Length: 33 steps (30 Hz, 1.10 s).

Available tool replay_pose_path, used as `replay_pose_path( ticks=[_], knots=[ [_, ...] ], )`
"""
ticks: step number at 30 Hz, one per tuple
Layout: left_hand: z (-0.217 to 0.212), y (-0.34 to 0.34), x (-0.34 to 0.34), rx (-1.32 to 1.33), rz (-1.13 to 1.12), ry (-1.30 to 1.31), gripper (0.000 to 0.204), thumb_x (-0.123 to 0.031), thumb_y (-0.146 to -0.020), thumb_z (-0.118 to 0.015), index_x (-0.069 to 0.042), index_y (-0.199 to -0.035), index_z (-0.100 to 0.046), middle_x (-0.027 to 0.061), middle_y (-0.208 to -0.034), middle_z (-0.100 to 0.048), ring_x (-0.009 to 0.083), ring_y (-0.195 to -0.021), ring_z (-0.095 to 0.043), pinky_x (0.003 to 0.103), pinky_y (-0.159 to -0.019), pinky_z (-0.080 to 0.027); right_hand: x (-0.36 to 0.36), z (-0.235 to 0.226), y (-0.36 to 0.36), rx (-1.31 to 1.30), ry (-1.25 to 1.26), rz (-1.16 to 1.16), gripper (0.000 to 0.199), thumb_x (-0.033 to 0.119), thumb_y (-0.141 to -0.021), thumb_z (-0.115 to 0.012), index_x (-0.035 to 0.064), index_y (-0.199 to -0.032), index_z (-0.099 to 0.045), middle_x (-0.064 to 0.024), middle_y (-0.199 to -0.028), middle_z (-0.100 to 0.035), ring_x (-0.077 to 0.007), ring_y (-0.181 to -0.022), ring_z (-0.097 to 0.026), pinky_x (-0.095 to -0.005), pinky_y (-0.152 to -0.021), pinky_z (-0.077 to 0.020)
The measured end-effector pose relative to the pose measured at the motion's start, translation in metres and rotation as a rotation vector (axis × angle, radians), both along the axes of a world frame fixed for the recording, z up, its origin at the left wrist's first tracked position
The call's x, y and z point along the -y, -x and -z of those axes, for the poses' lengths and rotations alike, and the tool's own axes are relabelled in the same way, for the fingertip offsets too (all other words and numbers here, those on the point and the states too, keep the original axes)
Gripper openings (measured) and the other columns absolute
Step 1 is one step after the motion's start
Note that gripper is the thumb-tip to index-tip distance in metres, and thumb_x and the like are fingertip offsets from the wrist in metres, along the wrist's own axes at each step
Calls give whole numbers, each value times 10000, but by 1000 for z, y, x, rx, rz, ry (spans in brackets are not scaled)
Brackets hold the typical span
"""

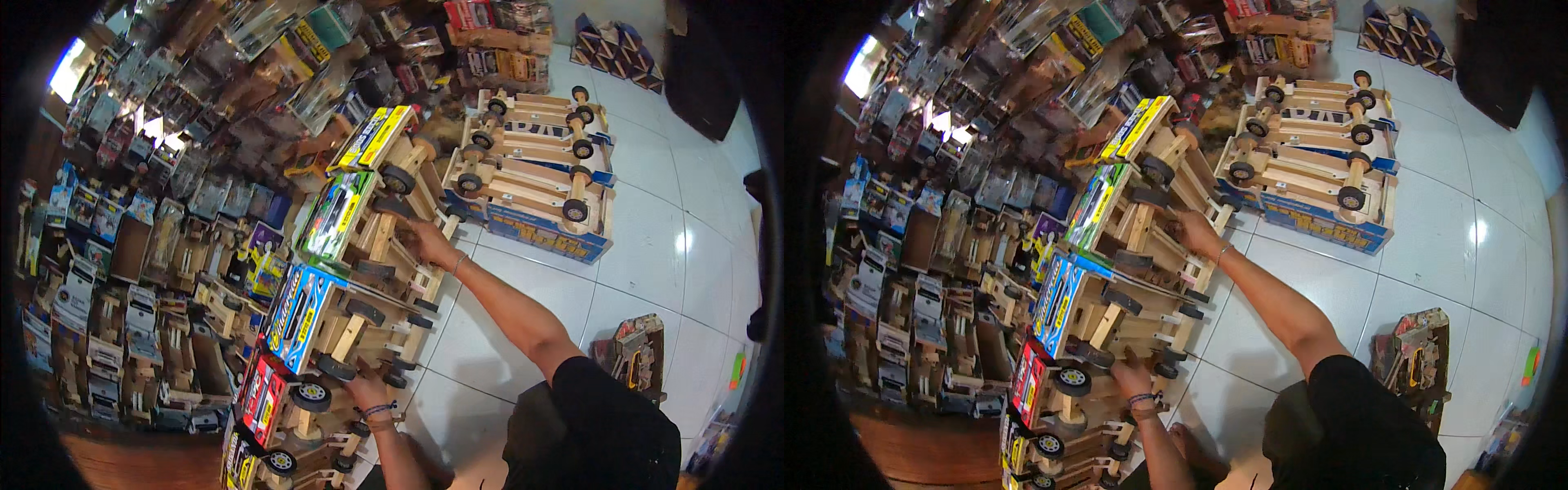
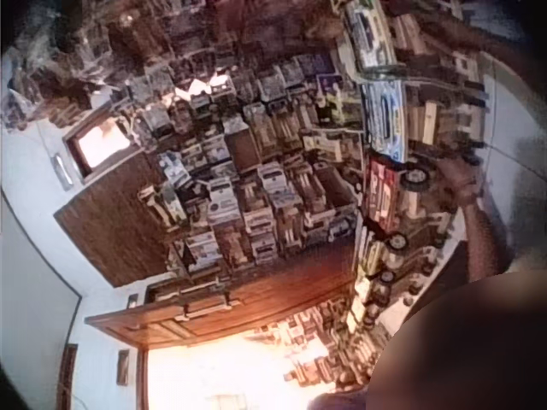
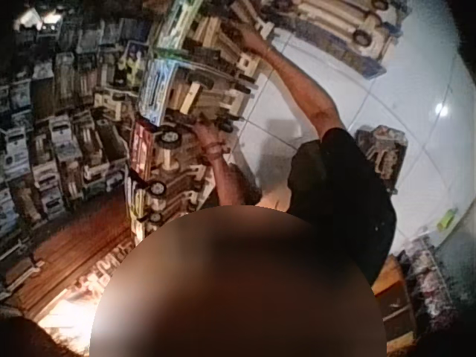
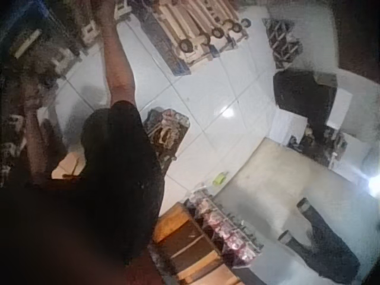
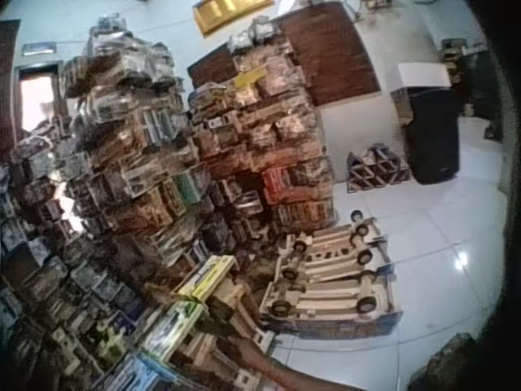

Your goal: The person assembles wooden toy trucks by attaching wheels and bodies to chassis frames. They use a hammer to secure small wooden pegs into the truck bodies, working on multiple units lined up on the floor.

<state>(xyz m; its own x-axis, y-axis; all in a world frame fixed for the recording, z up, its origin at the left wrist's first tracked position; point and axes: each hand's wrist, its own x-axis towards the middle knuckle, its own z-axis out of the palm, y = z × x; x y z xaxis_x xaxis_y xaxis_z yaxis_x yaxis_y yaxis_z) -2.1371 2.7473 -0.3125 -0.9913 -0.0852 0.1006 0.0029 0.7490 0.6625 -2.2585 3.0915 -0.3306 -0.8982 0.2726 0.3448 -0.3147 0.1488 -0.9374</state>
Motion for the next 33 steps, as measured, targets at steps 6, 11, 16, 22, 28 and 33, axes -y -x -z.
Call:
replay_pose_path(
  ticks=[6, 11, 16, 22, 28, 33],
  knots=[
    [15, 5, 1, -212, -37, 41, 310, -237, -962, -660, 71, -998, -636, 286, -923, -682, 458, -852, -645, 503, -714, -486, -2, 3, 2, -43, -112, 72, 499, -5, -794, -640, 39, -1289, -604, -205, -1092, -687, -297, -966, -668, -375, -839, -521],
    [9, -1, 2, 107, -66, -146, 367, -195, -810, -764, 20, -1055, -596, 269, -1080, -639, 445, -1031, -613, 511, -868, -490, -15, 40, 8, -272, -562, 208, 570, -20, -794, -634, 2, -1357, -540, -232, -1163, -655, -394, -1051, -621, -444, -932, -487],
    [-1, -6, -6, -5, -31, 98, 357, -170, -808, -732, 23, -1068, -583, 263, -1013, -630, 464, -957, -618, 525, -816, -501, -18, 44, 9, -92, -687, 178, 335, 73, -943, -588, -19, -1263, -546, -249, -1172, -629, -440, -1065, -582, -462, -847, -483],
    [-12, -3, -7, 67, -31, 152, 374, -144, -768, -745, 49, -1036, -569, 256, -1021, -603, 447, -947, -607, 517, -819, -502, -20, 15, -2, -53, -687, 108, 260, 73, -972, -551, -18, -1216, -565, -259, -1130, -647, -476, -1066, -589, -474, -843, -490],
    [-7, -5, -11, -417, -53, 177, 174, -168, -868, -647, 5, -894, -643, 254, -817, -666, 446, -754, -659, 506, -646, -535, -18, 14, 0, 217, -519, 97, 312, 69, -957, -589, 14, -1264, -586, -223, -1170, -682, -406, -1081, -650, -427, -859, -513],
    [10, -3, -6, -72, -213, 88, 388, -134, -741, -757, 32, -1065, -625, 263, -1013, -636, 457, -974, -609, 517, -837, -508, -1, 23, 7, 153, -554, 87, 370, 11, -936, -516, 16, -1302, -572, -244, -1155, -686, -431, -1083, -648, -400, -858, -509]
  ],
)
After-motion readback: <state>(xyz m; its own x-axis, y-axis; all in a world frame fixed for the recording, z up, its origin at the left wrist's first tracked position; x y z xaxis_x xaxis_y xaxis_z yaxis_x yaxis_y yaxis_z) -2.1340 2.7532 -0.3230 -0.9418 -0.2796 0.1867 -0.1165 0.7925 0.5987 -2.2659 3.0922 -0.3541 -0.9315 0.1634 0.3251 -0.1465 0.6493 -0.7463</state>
